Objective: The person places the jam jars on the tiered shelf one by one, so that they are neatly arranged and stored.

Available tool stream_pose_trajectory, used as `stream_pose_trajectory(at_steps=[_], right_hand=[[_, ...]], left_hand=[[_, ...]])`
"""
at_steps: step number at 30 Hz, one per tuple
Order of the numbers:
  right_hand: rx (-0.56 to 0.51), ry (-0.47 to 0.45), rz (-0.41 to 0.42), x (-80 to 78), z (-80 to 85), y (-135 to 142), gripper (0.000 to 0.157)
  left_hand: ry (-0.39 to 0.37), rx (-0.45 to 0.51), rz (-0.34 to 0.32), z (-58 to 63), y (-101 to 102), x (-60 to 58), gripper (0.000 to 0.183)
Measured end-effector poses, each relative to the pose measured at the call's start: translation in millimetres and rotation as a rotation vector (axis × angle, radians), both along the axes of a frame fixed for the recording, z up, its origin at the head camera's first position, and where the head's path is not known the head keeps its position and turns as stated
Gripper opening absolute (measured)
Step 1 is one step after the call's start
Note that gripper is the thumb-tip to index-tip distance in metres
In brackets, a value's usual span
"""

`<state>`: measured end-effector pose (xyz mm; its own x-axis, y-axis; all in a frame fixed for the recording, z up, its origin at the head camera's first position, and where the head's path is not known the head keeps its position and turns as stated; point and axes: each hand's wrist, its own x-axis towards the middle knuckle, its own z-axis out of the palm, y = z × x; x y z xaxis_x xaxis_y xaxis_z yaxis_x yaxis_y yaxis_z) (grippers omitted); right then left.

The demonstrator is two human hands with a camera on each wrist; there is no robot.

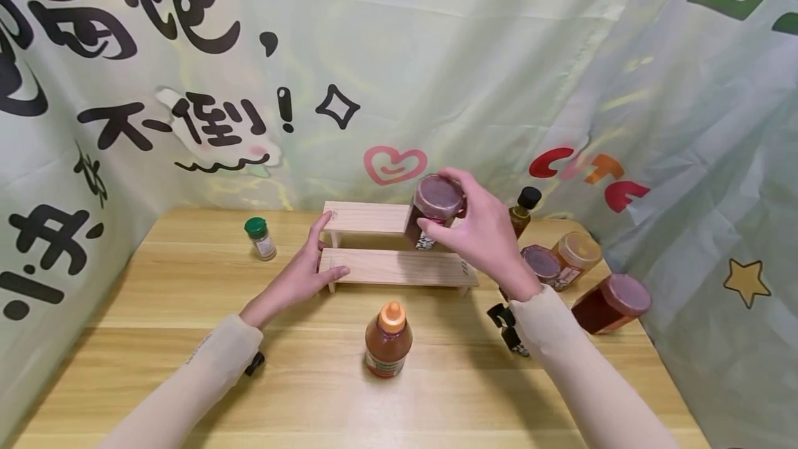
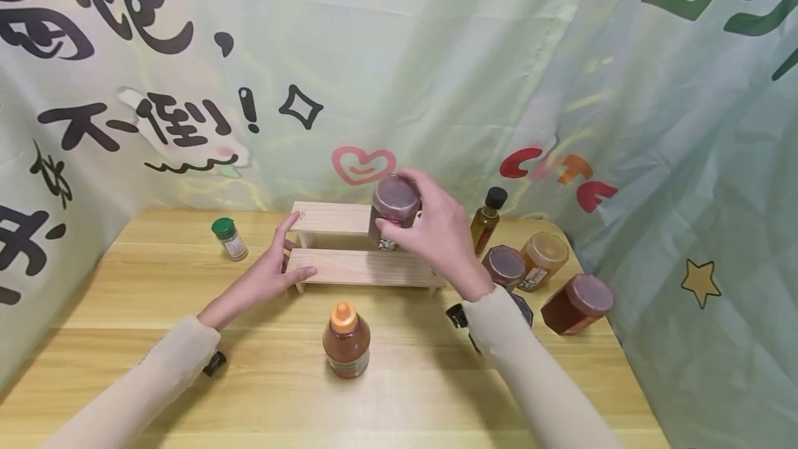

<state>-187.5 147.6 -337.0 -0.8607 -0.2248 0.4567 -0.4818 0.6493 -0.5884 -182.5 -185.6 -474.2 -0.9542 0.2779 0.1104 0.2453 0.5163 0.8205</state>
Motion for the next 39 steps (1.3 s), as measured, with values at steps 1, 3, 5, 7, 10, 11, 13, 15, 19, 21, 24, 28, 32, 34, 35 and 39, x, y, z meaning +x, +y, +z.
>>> stream_pose_trajectory(at_steps=[1, 3, 5, 7, 10, 11, 13, 15, 19, 21, 24, 28, 32, 34, 35, 39], right_hand=[[0.002, -0.002, 0.006, -2.9, -0.8, -5, 0.080], [0.006, -0.002, 0.017, -9.2, -2.8, -14, 0.079], [0.007, -0.006, 0.028, -15.7, -5.6, -22, 0.079], [0.001, -0.008, 0.039, -21.9, -8.3, -29, 0.079], [-0.008, -0.006, 0.052, -29.5, -11.1, -39, 0.076], [-0.012, -0.006, 0.059, -31.9, -11.7, -42, 0.075], [-0.014, -0.007, 0.067, -35.9, -12.7, -48, 0.074], [-0.013, -0.011, 0.074, -39.6, -14.1, -53, 0.074], [0.002, -0.021, 0.068, -44.5, -16.6, -62, 0.077], [0.010, -0.024, 0.067, -46.5, -17.3, -66, 0.078], [0.014, -0.027, 0.069, -49.4, -18.4, -71, 0.079], [0.014, -0.023, 0.074, -53.1, -19.1, -76, 0.078], [0.014, -0.021, 0.072, -55.5, -21.4, -81, 0.078], [0.012, -0.018, 0.074, -56.2, -22.6, -83, 0.079], [0.010, -0.014, 0.078, -56.3, -23.0, -83, 0.078], [0.007, -0.003, 0.104, -56.9, -22.6, -86, 0.078]], left_hand=[[0.000, 0.001, -0.001, 0.0, 0, -0.4, 0.112], [0.000, -0.001, -0.004, 0.1, 0, -0.6, 0.111], [-0.002, 0.001, -0.006, 0.0, 0, -0.7, 0.112], [0.000, 0.005, -0.008, 0.2, 0, -0.6, 0.111], [-0.002, 0.007, -0.010, 0.6, 1, 0.0, 0.111], [-0.004, 0.008, -0.010, 0.7, 1, 0.0, 0.111], [-0.006, 0.004, -0.011, 0.5, 1, 0.2, 0.111], [-0.005, 0.002, -0.013, -0.2, 1, 0.0, 0.111], [0.003, 0.002, -0.020, -1.5, 1, -0.3, 0.111], [0.002, 0.001, -0.021, -1.4, 2, -0.2, 0.112], [-0.003, -0.004, -0.024, -1.3, 2, -0.2, 0.112], [-0.013, 0.000, -0.020, -1.1, 2, -0.7, 0.113], [-0.008, 0.003, -0.023, -1.5, 2, -1.1, 0.113], [-0.006, 0.001, -0.025, -1.8, 1, -1.2, 0.113], [-0.004, -0.003, -0.024, -2.0, 1, -1.1, 0.113], [0.005, -0.011, -0.017, -1.7, -1, -1.3, 0.113]])
